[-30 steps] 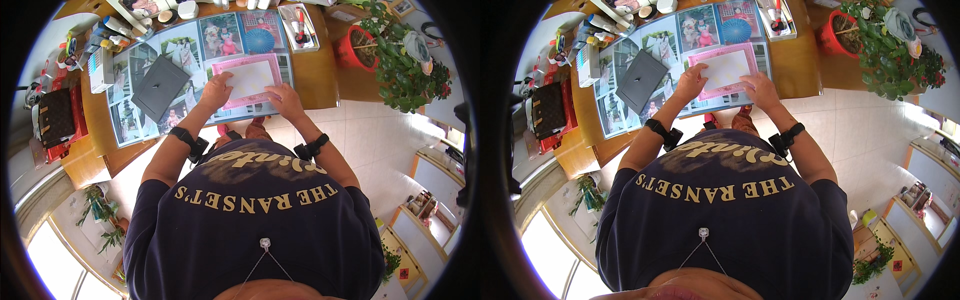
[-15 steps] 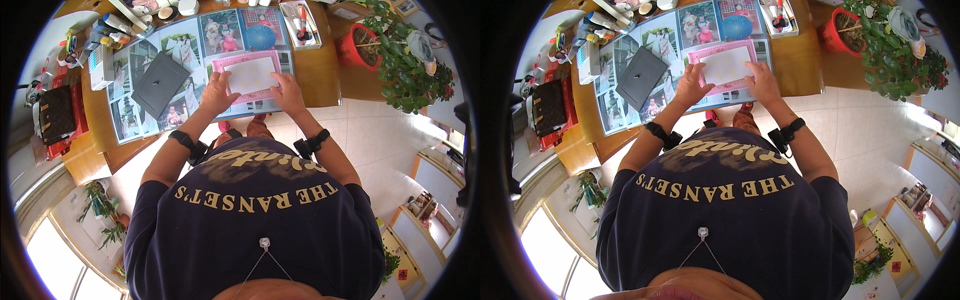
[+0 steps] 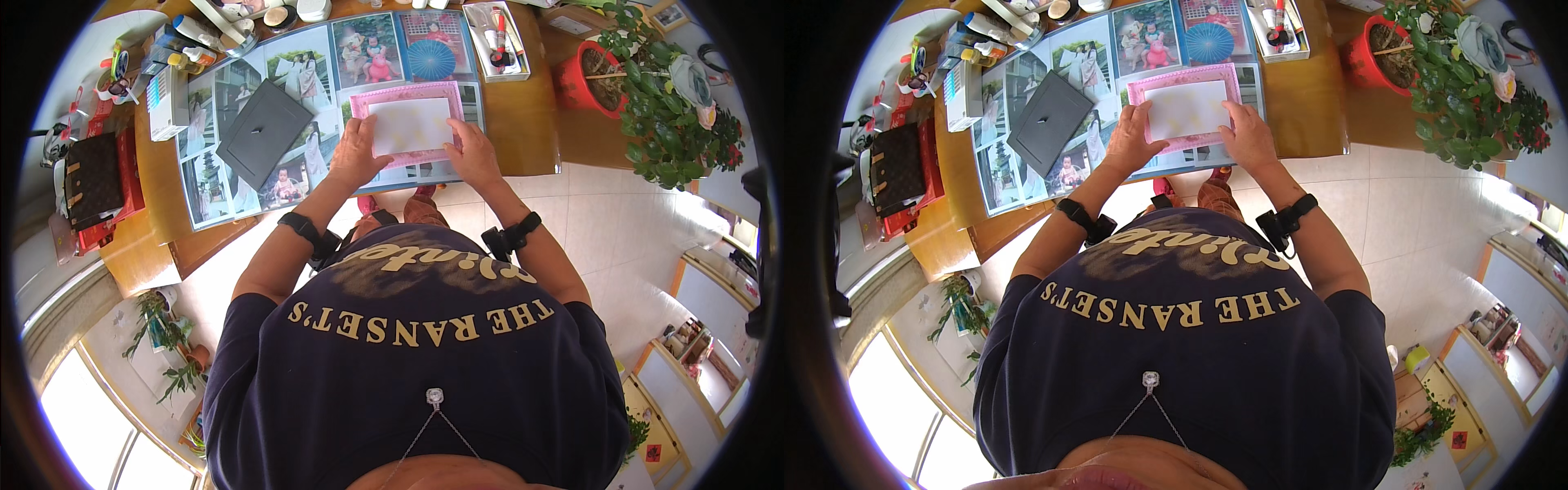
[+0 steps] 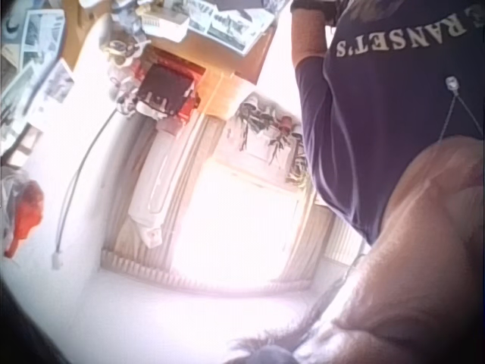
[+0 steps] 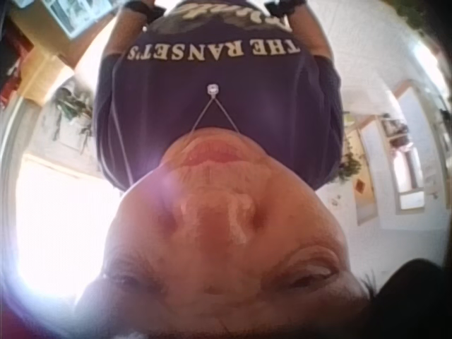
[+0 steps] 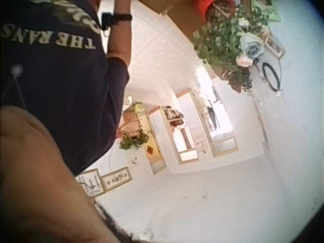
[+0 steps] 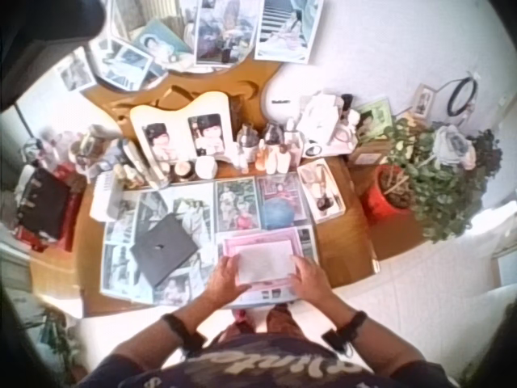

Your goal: The person picks up a pink photo frame, removes the backing, and places a photograph inside. They then reattach the backing and set the completed frame on a table among other photos and items.

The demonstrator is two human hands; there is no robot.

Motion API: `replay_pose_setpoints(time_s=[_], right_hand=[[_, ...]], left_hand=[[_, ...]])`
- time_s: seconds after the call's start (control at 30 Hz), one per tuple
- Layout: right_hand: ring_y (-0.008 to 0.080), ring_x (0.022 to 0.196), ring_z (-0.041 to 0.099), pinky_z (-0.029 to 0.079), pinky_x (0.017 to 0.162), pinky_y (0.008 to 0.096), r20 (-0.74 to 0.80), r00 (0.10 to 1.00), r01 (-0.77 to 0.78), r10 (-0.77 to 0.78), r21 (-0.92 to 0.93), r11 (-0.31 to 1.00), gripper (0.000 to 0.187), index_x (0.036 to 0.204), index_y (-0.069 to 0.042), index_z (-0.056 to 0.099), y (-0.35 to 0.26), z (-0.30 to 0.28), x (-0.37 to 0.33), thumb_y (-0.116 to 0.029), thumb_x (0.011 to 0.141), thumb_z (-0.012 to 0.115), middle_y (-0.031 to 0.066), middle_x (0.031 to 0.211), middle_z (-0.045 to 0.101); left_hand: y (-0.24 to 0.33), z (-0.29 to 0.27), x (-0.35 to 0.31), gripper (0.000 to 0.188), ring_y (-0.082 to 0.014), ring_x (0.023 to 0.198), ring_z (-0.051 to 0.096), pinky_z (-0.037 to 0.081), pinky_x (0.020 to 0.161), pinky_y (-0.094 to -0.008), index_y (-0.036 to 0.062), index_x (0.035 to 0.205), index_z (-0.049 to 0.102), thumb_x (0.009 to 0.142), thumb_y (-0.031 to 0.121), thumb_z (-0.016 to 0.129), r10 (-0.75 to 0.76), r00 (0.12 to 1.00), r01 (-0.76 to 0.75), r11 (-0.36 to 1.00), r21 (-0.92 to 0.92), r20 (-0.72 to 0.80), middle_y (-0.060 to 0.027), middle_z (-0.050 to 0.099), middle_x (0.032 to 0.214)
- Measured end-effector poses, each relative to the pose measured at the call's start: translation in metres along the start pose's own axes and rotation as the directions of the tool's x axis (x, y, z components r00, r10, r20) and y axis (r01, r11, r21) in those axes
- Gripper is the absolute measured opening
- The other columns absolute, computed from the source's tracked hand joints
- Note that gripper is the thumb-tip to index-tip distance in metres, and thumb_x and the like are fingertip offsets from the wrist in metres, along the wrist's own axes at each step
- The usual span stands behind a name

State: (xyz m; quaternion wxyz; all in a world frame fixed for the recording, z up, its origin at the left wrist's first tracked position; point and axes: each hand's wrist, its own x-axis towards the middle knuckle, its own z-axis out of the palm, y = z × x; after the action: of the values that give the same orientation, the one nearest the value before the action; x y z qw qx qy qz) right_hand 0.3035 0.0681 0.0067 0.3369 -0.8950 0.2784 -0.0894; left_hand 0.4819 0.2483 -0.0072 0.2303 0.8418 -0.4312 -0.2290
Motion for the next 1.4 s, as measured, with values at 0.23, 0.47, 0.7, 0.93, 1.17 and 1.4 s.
replay_pose_setpoints(time_s=[0.23,0.47,0.7,0.93,1.17,1.4], right_hand=[[0.0326,0.087,0.059,0.049,0.075,0.0391,-0.096,0.991,0.096,-0.097,-0.015,0.995,0.041,0.116,-0.007,0.058,0.005,0.003,-0.001,-0.007,0.076,0.067,0.015,0.097,0.059],[0.0259,0.078,0.058,0.049,0.068,0.0336,-0.05,0.992,0.122,-0.119,0.065,0.99,0.039,0.117,-0.006,0.058,-0.002,-0.01,-0.01,-0.007,0.078,0.065,0.0136,0.101,0.058],[0.0157,0.064,0.054,0.046,0.061,0.0273,-0.027,0.994,0.105,-0.102,0.146,0.984,0.035,0.114,-0.004,0.06,-0.007,-0.012,-0.023,-0.004,0.079,0.066,0.0101,0.099,0.056],[0.018,0.067,0.056,0.048,0.063,0.0289,0.014,0.993,0.111,-0.114,0.136,0.984,0.033,0.111,-0.004,0.061,-0.02,-0.01,-0.021,-0.004,0.078,0.066,0.0105,0.097,0.056],[0.0211,0.068,0.058,0.049,0.065,0.0312,0.025,0.996,0.083,-0.088,0.159,0.984,0.032,0.11,-0.006,0.062,-0.024,-0.008,-0.03,-0.007,0.078,0.066,0.0115,0.097,0.057],[0.0217,0.066,0.057,0.049,0.065,0.0318,0.058,0.998,0.022,-0.031,0.145,0.989,0.032,0.11,-0.005,0.062,-0.032,-0.004,-0.041,-0.007,0.079,0.064,0.0118,0.099,0.057]], left_hand=[[0.0,0.0,-0.002,0.082,-0.0375,0.114,0.05,0.046,0.094,-0.0428,0.008,0.135,0.037,0.069,0.031,0.079,0.04,0.999,-0.04,0.999,-0.014,-0.035,-0.0199,0.043,0.126],[-0.057,-0.032,-0.037,0.063,-0.0367,0.111,0.05,0.045,0.092,-0.0432,0.0058,0.122,0.05,0.069,0.027,0.079,-0.053,0.923,0.06,0.998,0.008,-0.38,-0.0178,0.048,0.119],[-0.153,-0.067,-0.072,0.082,-0.0371,0.128,0.034,0.034,0.104,-0.0449,0.0073,0.133,0.043,0.064,0.027,0.083,-0.372,0.739,0.494,0.866,0.076,-0.562,-0.0188,0.036,0.139],[-0.196,-0.093,-0.052,0.091,-0.0339,0.136,0.028,0.028,0.108,-0.0498,0.0151,0.14,0.038,0.065,0.046,0.081,-0.293,0.831,0.447,0.858,0.253,-0.472,-0.0148,0.036,0.144],[-0.183,-0.133,-0.022,0.113,-0.0323,0.139,0.023,0.014,0.108,-0.0649,0.0154,0.145,0.031,0.052,0.051,0.085,-0.515,0.833,0.554,0.764,0.331,-0.204,-0.0129,0.032,0.146],[-0.18,-0.135,-0.018,0.103,-0.033,0.133,0.032,0.018,0.108,-0.0612,0.0113,0.136,0.041,0.05,0.046,0.087,-0.558,0.803,0.595,0.738,0.319,-0.208,-0.0143,0.04,0.138]])
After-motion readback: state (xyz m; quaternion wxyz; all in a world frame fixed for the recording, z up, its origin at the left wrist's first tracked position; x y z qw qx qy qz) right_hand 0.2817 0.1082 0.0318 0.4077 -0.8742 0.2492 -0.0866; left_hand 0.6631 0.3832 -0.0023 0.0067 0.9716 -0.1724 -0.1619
